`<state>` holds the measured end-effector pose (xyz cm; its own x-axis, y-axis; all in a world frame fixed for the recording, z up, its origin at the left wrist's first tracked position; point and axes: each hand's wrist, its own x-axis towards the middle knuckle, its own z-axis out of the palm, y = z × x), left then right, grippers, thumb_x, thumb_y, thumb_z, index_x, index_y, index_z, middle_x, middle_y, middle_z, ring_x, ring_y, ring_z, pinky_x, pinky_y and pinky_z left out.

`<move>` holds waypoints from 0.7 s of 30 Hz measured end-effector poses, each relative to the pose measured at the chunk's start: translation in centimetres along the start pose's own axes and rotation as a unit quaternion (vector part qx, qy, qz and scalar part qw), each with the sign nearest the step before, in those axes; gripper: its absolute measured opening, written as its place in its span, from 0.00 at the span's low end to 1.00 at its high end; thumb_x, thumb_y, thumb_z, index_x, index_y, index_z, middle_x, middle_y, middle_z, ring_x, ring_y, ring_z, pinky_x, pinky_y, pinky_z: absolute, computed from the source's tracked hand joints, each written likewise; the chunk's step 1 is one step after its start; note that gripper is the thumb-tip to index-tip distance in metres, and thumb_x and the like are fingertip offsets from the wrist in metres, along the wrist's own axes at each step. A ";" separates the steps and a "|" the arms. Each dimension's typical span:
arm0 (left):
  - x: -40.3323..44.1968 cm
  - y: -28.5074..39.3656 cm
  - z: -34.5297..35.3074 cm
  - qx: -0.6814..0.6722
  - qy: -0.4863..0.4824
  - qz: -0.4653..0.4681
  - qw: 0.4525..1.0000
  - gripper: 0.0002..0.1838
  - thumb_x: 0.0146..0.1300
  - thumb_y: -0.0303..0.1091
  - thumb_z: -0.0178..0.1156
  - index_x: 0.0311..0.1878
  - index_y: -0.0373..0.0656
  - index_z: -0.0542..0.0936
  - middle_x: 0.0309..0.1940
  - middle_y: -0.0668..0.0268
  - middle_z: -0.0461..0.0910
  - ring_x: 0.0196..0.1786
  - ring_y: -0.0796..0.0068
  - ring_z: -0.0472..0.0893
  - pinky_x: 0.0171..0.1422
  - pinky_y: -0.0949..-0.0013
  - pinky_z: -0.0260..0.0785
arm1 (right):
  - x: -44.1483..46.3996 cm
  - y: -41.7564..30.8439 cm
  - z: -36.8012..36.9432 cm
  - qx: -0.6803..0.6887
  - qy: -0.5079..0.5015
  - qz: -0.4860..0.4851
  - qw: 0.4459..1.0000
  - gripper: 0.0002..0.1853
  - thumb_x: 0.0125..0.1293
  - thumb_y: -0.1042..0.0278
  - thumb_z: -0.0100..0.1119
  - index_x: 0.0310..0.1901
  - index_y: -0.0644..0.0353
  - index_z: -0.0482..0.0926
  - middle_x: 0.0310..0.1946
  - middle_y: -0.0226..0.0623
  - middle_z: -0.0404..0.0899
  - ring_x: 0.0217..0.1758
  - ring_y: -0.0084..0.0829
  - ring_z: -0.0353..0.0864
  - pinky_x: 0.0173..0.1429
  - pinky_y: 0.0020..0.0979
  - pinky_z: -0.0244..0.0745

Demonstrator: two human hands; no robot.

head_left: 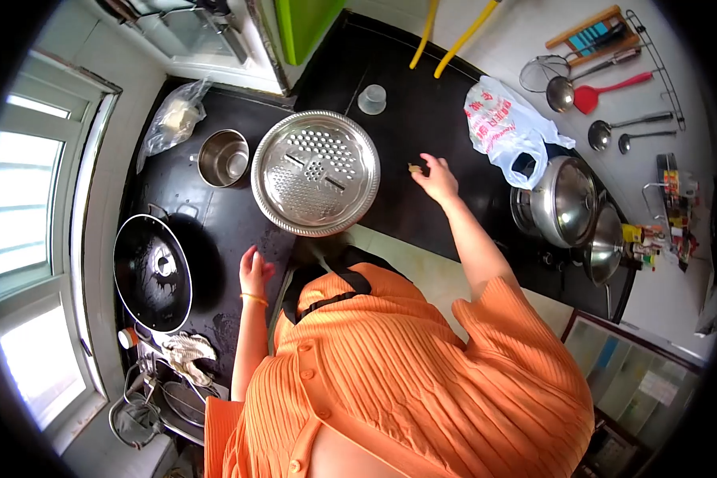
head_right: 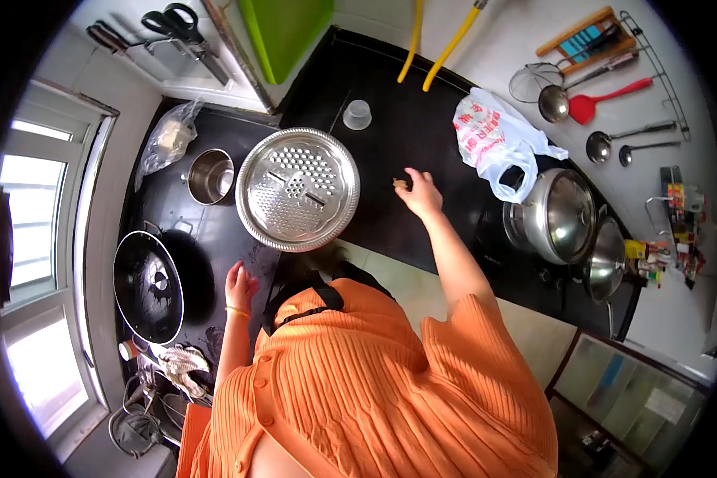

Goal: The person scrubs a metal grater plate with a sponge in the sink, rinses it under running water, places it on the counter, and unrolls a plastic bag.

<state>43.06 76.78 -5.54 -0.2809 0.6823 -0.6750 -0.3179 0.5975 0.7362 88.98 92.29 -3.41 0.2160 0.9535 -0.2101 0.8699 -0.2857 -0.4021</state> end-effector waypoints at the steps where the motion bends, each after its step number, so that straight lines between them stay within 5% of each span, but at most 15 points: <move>1: -0.2 -0.7 -0.9 0.003 -0.003 -0.001 1.000 0.20 0.68 0.39 0.53 0.61 0.48 0.68 0.31 0.74 0.71 0.28 0.80 0.76 0.30 0.76 0.72 | -0.1 -0.5 0.4 -0.015 -0.013 -0.011 1.000 0.27 0.54 0.56 0.64 0.57 0.44 0.72 0.49 0.38 0.71 0.50 0.41 0.77 0.50 0.40 0.75; 4: -0.9 -2.2 -2.5 0.013 -0.003 -0.013 1.000 0.18 0.68 0.39 0.53 0.59 0.48 0.70 0.32 0.74 0.72 0.29 0.79 0.77 0.31 0.75 0.73 | -0.1 -0.1 2.2 -0.021 -0.011 -0.052 0.998 0.24 0.54 0.58 0.65 0.54 0.45 0.74 0.47 0.38 0.71 0.48 0.43 0.78 0.49 0.41 0.75; 7: -1.7 -2.0 -3.2 0.022 0.018 -0.015 0.999 0.16 0.68 0.38 0.53 0.57 0.49 0.73 0.32 0.74 0.72 0.29 0.79 0.77 0.32 0.75 0.73 | 1.0 -0.4 3.8 0.024 0.067 0.010 0.997 0.16 0.55 0.63 0.63 0.47 0.52 0.78 0.38 0.40 0.74 0.43 0.44 0.79 0.46 0.40 0.75; 10: -2.1 -1.6 -3.4 0.009 0.019 -0.012 1.000 0.16 0.68 0.39 0.53 0.57 0.48 0.73 0.31 0.75 0.73 0.29 0.79 0.77 0.32 0.75 0.74 | 1.2 -3.2 2.2 0.122 0.156 -0.061 0.978 0.13 0.57 0.64 0.61 0.44 0.55 0.79 0.34 0.39 0.75 0.37 0.39 0.80 0.41 0.37 0.76; 13: -2.6 -1.4 -3.5 0.002 0.026 -0.014 1.000 0.15 0.68 0.38 0.53 0.56 0.49 0.73 0.31 0.74 0.73 0.30 0.80 0.77 0.32 0.76 0.73 | -2.3 -10.3 -2.6 0.202 0.114 -0.160 0.960 0.13 0.57 0.66 0.62 0.45 0.55 0.79 0.33 0.35 0.75 0.27 0.28 0.79 0.34 0.30 0.74; 18: -2.6 -1.5 -3.2 -0.012 0.022 -0.015 1.000 0.15 0.68 0.38 0.53 0.56 0.49 0.73 0.31 0.74 0.73 0.30 0.80 0.77 0.32 0.77 0.73 | -4.7 -14.4 -0.7 0.152 0.049 -0.286 0.945 0.13 0.55 0.64 0.64 0.42 0.52 0.79 0.36 0.31 0.76 0.34 0.33 0.80 0.38 0.31 0.76; 21: -3.3 -0.9 -3.2 -0.009 0.027 -0.019 0.999 0.15 0.68 0.37 0.53 0.56 0.48 0.73 0.30 0.74 0.72 0.30 0.80 0.77 0.32 0.76 0.73 | -4.3 -15.0 -1.0 0.113 0.000 -0.284 0.952 0.14 0.56 0.58 0.64 0.43 0.50 0.79 0.36 0.31 0.77 0.36 0.33 0.81 0.38 0.31 0.76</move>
<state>41.39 72.59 -4.14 -0.3158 0.6354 -0.7046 -0.3448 0.6150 0.7091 75.45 92.55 4.45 -0.2608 0.9603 0.0994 0.7288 0.2634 -0.6321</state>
